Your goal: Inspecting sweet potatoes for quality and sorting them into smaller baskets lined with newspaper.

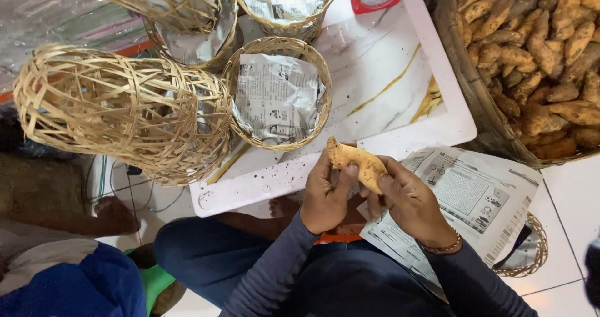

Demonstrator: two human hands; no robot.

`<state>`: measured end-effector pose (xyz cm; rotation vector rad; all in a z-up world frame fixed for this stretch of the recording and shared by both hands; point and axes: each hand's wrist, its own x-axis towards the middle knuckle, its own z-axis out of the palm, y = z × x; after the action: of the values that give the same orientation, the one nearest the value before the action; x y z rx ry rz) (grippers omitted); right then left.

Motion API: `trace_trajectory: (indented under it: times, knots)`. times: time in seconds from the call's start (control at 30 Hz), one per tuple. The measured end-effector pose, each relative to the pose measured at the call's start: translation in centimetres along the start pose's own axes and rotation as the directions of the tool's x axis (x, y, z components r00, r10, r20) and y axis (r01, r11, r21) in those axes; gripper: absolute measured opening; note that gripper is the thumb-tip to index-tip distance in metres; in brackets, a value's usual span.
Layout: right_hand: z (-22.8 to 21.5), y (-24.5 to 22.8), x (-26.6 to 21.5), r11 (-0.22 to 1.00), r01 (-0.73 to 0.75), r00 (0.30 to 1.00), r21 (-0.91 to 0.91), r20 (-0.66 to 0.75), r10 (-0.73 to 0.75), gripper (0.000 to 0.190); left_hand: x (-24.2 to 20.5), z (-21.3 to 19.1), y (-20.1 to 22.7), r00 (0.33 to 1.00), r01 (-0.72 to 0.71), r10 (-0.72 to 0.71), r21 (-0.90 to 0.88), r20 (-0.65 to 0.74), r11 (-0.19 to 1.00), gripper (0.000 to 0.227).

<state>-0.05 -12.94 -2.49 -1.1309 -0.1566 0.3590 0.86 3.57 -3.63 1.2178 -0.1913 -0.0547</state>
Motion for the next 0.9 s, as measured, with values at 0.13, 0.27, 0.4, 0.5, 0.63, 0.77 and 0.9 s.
trace_trajectory:
  times: [0.13,0.27,0.4,0.5,0.63,0.77,0.9]
  knots:
    - [2.1,-1.2,0.2,0.991,-0.022,0.998,-0.128,0.057,0.03,0.049,-0.3,-0.9,1.0,0.996,0.038,-0.028,0.111,-0.088,0.993,0.043]
    - [1.9,1.6,-0.4,0.999,-0.012,0.999,0.04,0.039,0.011,0.04,0.2,-0.7,1.5,0.995,-0.1,0.1,0.04,0.021,0.994,0.052]
    - [2.7,1.4,0.0,0.985,-0.016,0.993,0.171,0.117,-0.004,0.035,-0.1,0.0,3.0,0.999,0.024,-0.022,0.05,-0.043,0.998,0.042]
    - [0.8,4.1,-1.2,0.971,-0.171,0.975,0.166,0.174,0.142,0.049,0.6,0.3,4.7,0.974,0.186,-0.194,-0.074,-0.115,0.98,0.047]
    - [2.0,5.0,-1.8,0.951,-0.087,0.981,0.298,0.193,0.029,0.071,0.3,-0.8,2.5,0.96,0.254,-0.274,-0.222,-0.063,0.941,0.066]
    - [2.1,5.5,-2.2,0.83,-0.036,0.982,0.557,0.174,-0.074,0.051,-0.4,-1.2,2.3,0.979,0.14,-0.078,-0.345,0.187,0.928,0.056]
    - [2.6,4.8,-1.7,0.89,0.009,0.974,0.455,0.197,-0.111,0.047,-1.2,-0.8,1.5,0.979,0.177,-0.107,-0.462,0.172,0.869,0.06]
